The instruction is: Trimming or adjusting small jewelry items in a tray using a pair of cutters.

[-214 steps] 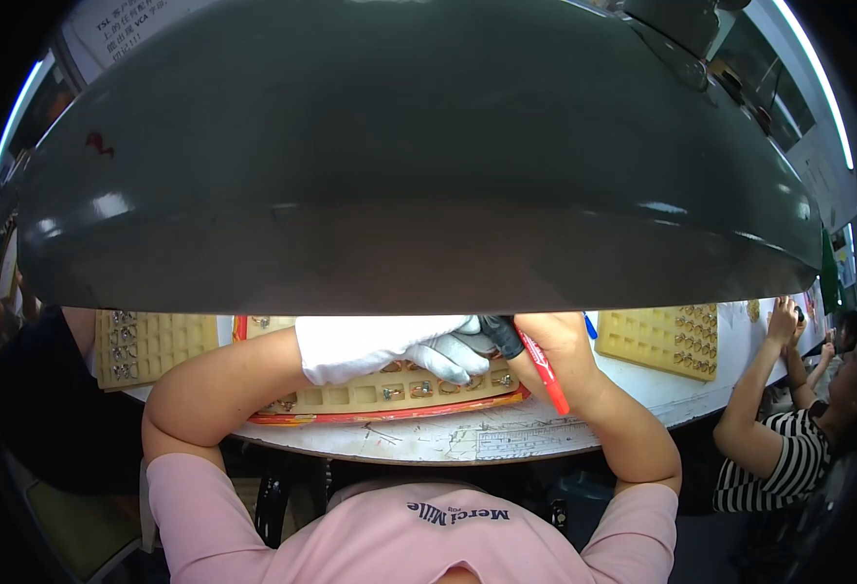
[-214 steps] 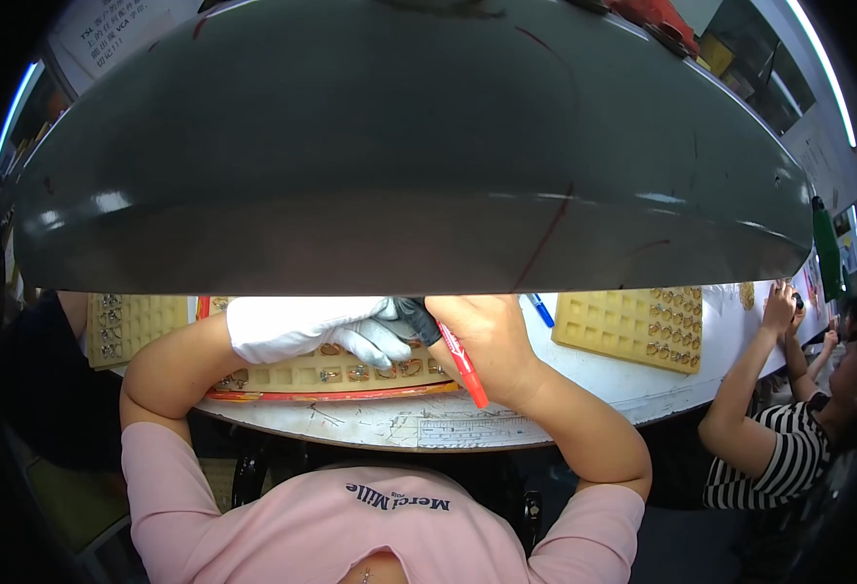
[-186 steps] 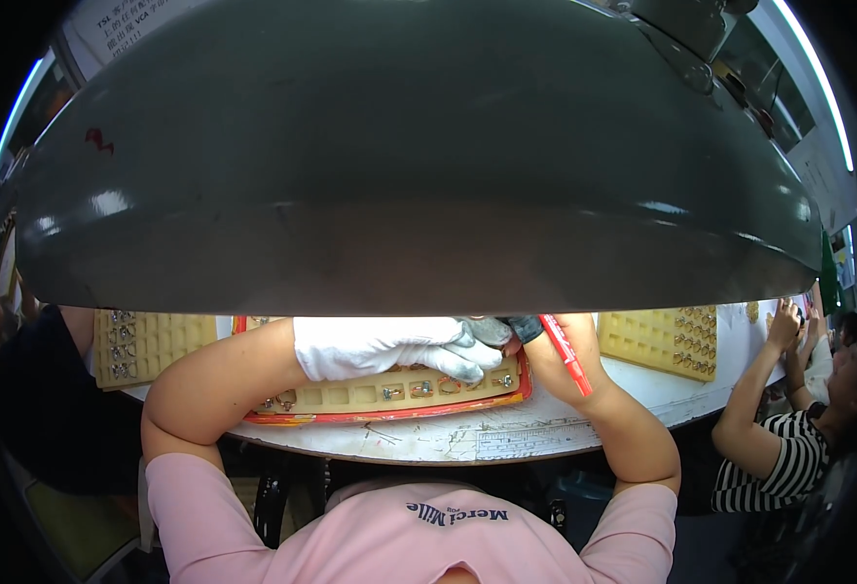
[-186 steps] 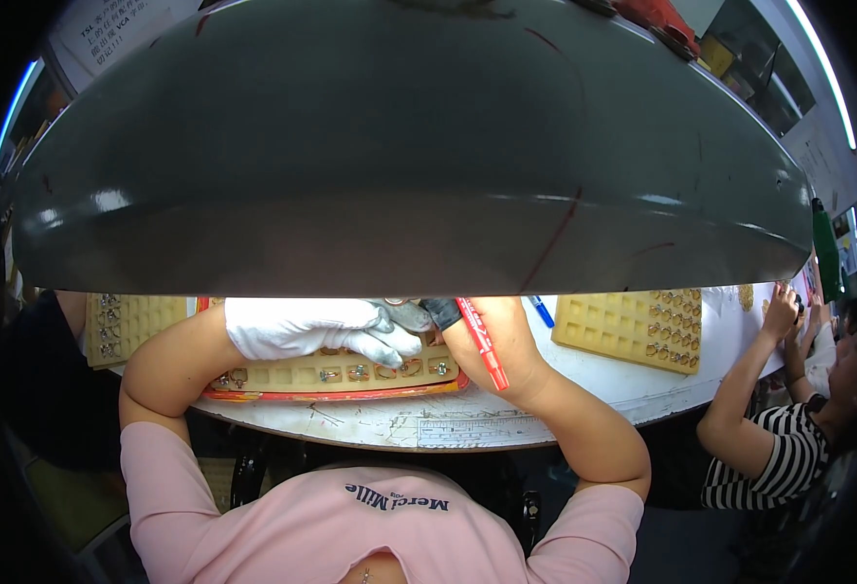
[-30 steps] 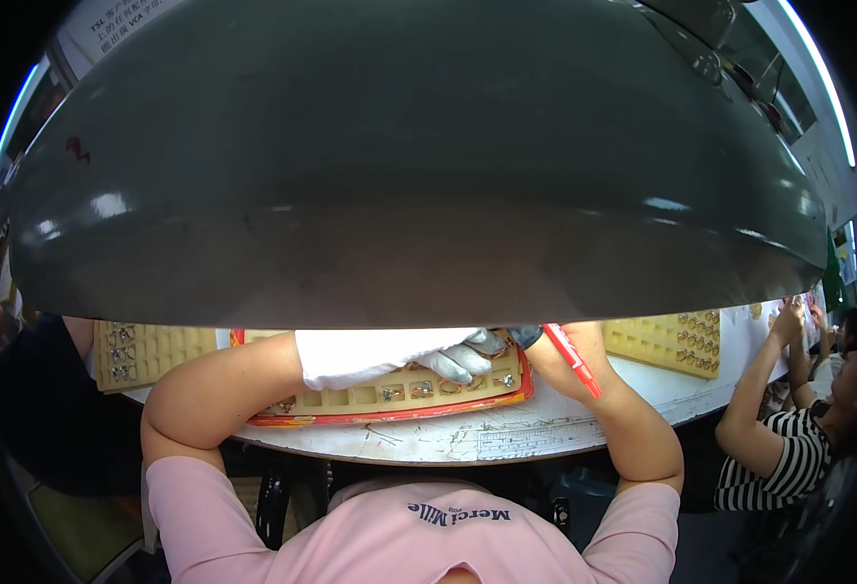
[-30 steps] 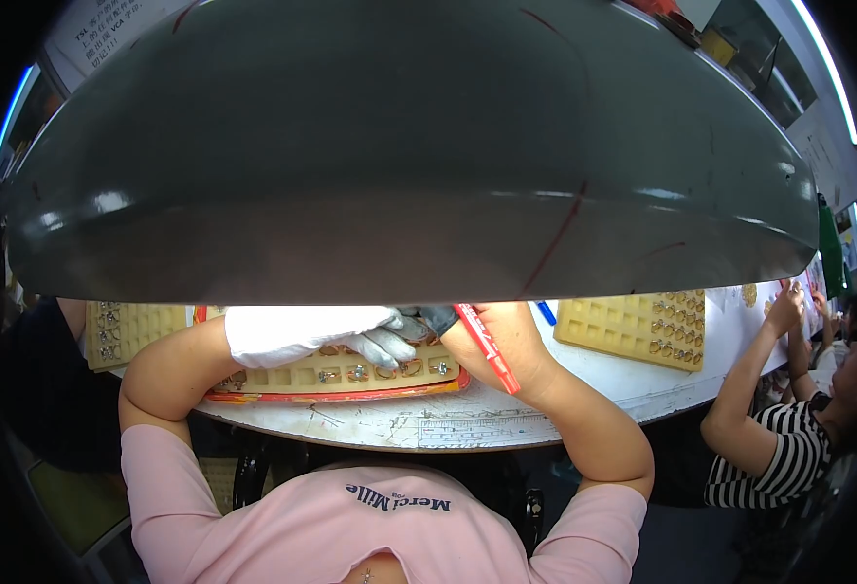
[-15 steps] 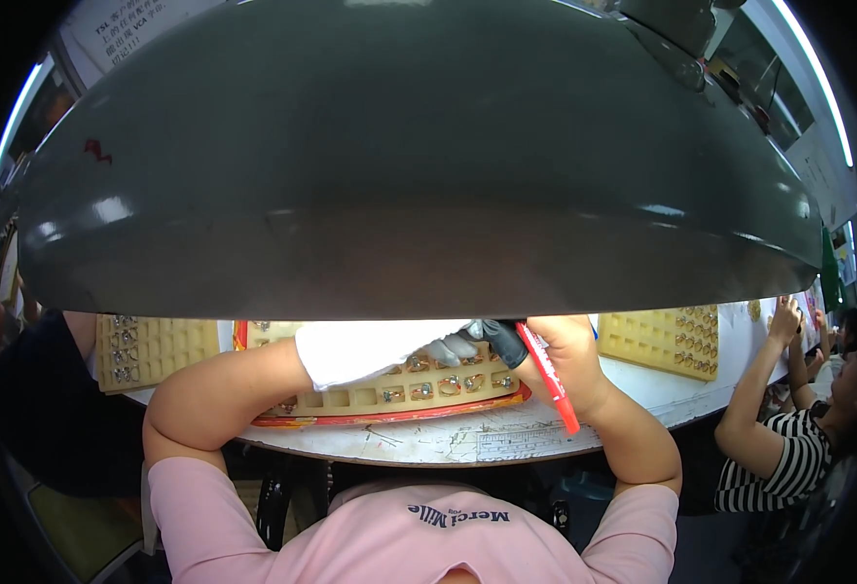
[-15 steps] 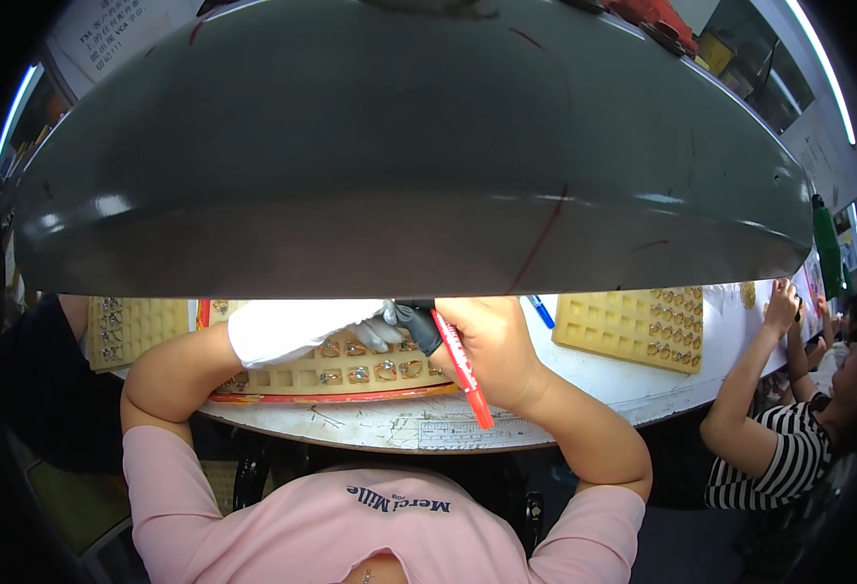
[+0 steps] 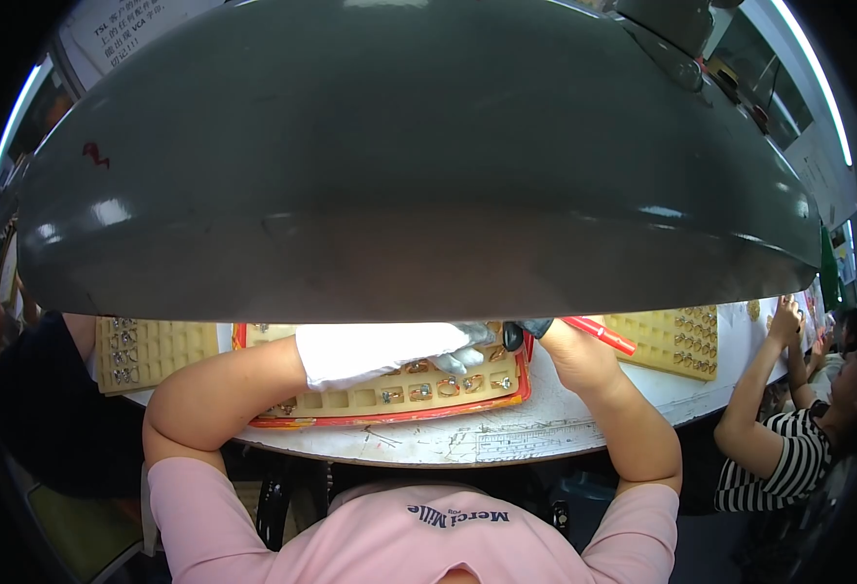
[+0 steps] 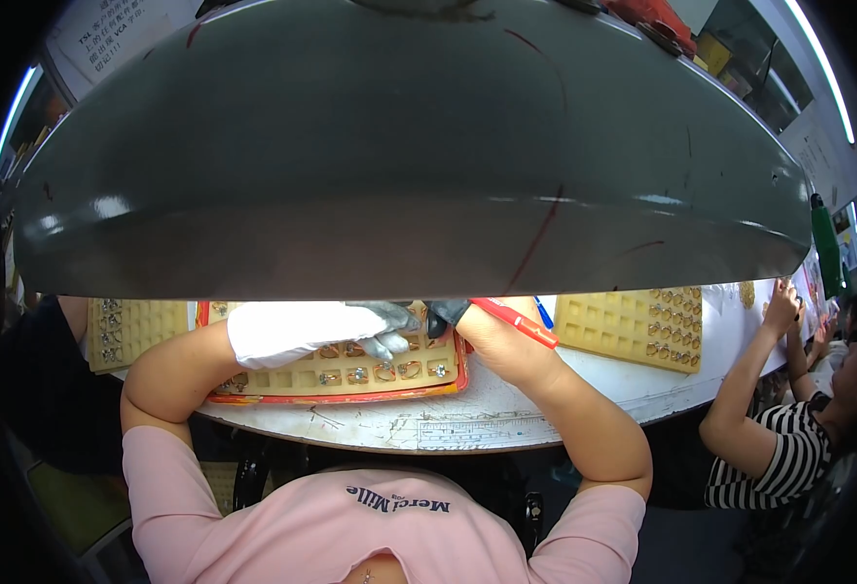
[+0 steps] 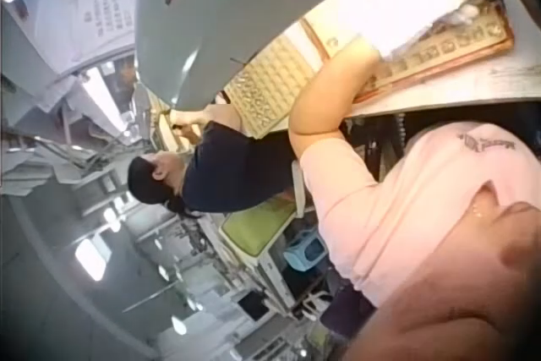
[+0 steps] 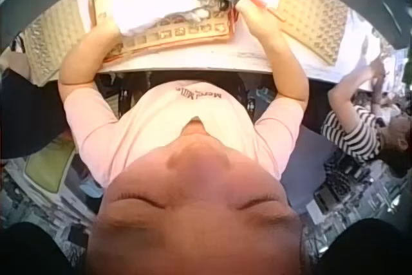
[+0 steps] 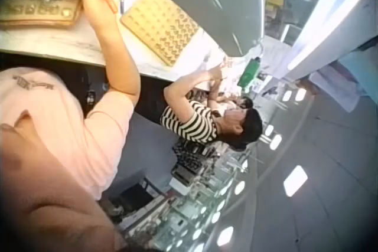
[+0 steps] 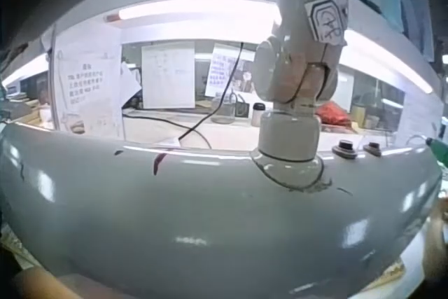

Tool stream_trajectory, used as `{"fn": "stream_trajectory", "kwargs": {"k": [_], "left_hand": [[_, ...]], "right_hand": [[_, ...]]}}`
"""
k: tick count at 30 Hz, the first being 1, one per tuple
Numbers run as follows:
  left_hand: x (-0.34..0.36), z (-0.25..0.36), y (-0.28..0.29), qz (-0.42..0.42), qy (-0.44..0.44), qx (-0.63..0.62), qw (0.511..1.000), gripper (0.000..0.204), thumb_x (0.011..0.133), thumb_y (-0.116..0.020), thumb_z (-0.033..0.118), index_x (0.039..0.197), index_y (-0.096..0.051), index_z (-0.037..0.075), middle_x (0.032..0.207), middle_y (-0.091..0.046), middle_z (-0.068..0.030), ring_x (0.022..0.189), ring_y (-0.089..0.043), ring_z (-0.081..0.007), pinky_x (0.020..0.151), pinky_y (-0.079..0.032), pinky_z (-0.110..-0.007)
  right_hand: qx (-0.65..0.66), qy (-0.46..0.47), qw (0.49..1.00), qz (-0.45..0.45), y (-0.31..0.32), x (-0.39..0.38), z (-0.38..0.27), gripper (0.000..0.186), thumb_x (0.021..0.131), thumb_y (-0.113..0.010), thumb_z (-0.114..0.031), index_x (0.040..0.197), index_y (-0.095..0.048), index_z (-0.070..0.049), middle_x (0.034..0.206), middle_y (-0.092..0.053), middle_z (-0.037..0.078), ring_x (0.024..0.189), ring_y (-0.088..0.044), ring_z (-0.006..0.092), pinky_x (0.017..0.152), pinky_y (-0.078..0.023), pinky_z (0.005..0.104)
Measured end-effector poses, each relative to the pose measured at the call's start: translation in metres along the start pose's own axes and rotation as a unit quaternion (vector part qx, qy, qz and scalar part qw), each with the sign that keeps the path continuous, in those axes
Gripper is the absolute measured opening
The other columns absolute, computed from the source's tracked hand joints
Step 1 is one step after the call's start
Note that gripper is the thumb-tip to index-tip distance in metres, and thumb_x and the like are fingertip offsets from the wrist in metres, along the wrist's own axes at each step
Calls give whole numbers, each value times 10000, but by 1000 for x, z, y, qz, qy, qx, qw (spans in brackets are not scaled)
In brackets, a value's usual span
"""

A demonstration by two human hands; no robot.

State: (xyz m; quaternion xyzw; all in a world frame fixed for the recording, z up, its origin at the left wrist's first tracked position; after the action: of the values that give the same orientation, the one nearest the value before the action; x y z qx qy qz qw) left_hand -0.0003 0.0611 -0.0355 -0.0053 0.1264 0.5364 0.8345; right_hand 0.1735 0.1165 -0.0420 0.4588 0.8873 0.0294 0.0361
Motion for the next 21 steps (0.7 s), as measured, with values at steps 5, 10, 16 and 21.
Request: {"fn": "stream_trajectory", "kwargs": {"k": [5, 10, 16, 21], "left_hand": [[-2, 3, -4, 8, 41, -102, 994, 404, 934, -587, 277, 1216, -575, -11, 1095, -661, -155, 936, -660, -186, 751, -531, -285], [-4, 4, -1, 47, 24, 27, 998, 371, 948, -565, 300, 1204, -592, 32, 991, -677, -87, 845, -641, -141, 698, -514, -264], [-4, 13, 0, 73, -65, 129, 987, 303, 966, -527, 249, 1179, -607, 48, 1087, -639, -86, 959, -607, -172, 828, -491, -304], [-8, 25, -3, 96, -198, 251, 943, 271, 955, -534, 206, 1166, -614, 57, 1109, -628, -104, 1005, -599, -216, 872, -474, -320]], "right_hand": [[-34, 49, 998, 19, -4, -1, -11, 192, 852, -611, -106, 1000, -669, 2, 818, -658, 36, 755, -599, 92, 644, -485, 260], [-329, 429, 837, 85, -17, -15, -53, 256, 586, -672, 23, 842, -669, 9, 703, -616, 144, 583, -595, 275, 556, -469, 323], [-362, 459, 806, 88, -18, -17, -54, 225, 471, -618, 19, 693, -589, -6, 636, -600, 121, 508, -568, 253, 471, -438, 321], [-368, 457, 805, 92, -18, -17, -53, 193, 469, -620, 20, 642, -548, -27, 633, -604, 113, 494, -565, 234, 454, -433, 307]]}}
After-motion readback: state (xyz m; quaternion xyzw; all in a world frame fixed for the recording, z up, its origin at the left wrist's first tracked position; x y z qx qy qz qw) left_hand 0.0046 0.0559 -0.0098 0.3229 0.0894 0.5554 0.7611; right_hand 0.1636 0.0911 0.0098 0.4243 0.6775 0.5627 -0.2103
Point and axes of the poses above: each hand's wrist, its own x-axis towards the middle knuckle, its own y-axis out of the back of the hand, z = x × y, the point moved 6 cm from there along x, towards the middle knuckle
